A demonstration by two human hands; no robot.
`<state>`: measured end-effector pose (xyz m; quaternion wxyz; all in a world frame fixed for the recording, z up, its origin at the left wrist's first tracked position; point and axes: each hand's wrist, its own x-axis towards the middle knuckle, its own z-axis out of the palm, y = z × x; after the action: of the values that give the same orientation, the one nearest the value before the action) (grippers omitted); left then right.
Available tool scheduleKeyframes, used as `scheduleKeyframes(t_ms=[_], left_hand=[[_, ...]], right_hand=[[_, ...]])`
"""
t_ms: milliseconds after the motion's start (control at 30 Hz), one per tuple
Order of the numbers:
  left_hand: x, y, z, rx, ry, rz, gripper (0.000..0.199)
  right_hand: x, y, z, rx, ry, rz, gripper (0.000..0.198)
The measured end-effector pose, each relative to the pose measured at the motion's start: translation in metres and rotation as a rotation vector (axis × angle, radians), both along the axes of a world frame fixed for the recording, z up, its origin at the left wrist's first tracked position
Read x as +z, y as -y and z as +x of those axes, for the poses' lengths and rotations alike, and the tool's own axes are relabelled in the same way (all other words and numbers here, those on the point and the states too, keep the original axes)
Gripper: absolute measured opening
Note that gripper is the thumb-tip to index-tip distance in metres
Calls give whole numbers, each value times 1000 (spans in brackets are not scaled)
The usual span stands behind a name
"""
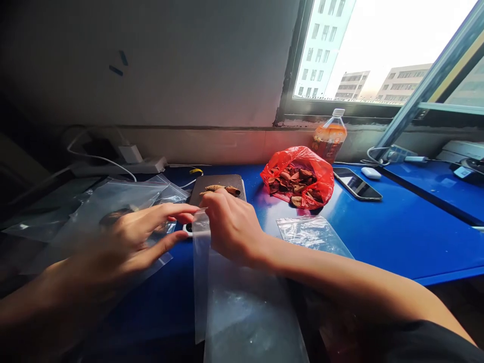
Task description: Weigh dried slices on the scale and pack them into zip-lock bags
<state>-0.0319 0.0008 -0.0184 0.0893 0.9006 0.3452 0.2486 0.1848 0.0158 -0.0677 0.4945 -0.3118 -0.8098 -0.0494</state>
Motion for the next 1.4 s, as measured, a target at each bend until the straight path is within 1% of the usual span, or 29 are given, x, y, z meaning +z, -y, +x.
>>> scheduleKeyframes(t_ms=[100, 200, 300, 367, 433, 500, 600, 700, 800, 867, 900, 967, 1033, 1100, 1167, 1233, 1300, 1333, 1367, 1400], left_hand=[[1, 6, 2, 22, 42, -24, 39], [-1, 9, 6, -21, 41, 8, 42], [-4, 9, 10, -125, -26, 140, 28], [-5, 11, 12, -223, -74, 287, 20], [-3, 15, 14, -341, -138, 420, 22], [0, 21, 17, -460, -211, 498, 27], [-1, 28, 22, -566, -283, 545, 30], [-5, 32, 27, -587, -311, 568, 28], [-8, 31, 28, -590, -298, 568, 34], [-8, 29, 26, -587, -279, 559, 37], [-7, 27, 24, -583, -270, 557, 37], [-3, 22, 22, -577, -238, 557, 35], [2, 15, 23, -582, -197, 557, 32], [7, 7, 31, -586, -191, 535, 31], [13, -1, 45, -579, -206, 522, 30], [17, -6, 65, -555, -175, 533, 29], [21, -10, 85, -529, -91, 539, 27], [23, -12, 93, -521, -48, 541, 26], [24, -13, 101, -516, -5, 545, 25], [24, -13, 108, -517, 32, 551, 25]], right_hand=[[2, -2, 2, -15, -57, 25, 21], [-1, -6, 3, -43, -65, 71, 22], [-6, -10, 2, -35, -47, 102, 24], [-8, -12, 1, -15, -59, 127, 26], [-10, -12, 0, 9, -79, 134, 28], [-11, -12, -1, 26, -75, 123, 29], [-12, -8, -4, 22, -50, 122, 26], [-14, -5, -8, 24, -49, 137, 23], [-10, -6, -10, 58, -80, 165, 25], [1, -13, -4, 43, -122, 220, 26], [9, -18, 2, 14, -153, 264, 25], [30, -30, 17, -84, -244, 373, 19], [55, -43, 38, -194, -355, 454, 13], [80, -54, 58, -254, -454, 556, 15], [103, -61, 77, -312, -526, 615, 17], [123, -66, 93, -342, -571, 659, 15], [142, -67, 111, -333, -612, 667, 9], [152, -67, 120, -303, -622, 643, 8], [161, -65, 131, -255, -608, 585, 12], [170, -62, 141, -176, -545, 481, 18]])
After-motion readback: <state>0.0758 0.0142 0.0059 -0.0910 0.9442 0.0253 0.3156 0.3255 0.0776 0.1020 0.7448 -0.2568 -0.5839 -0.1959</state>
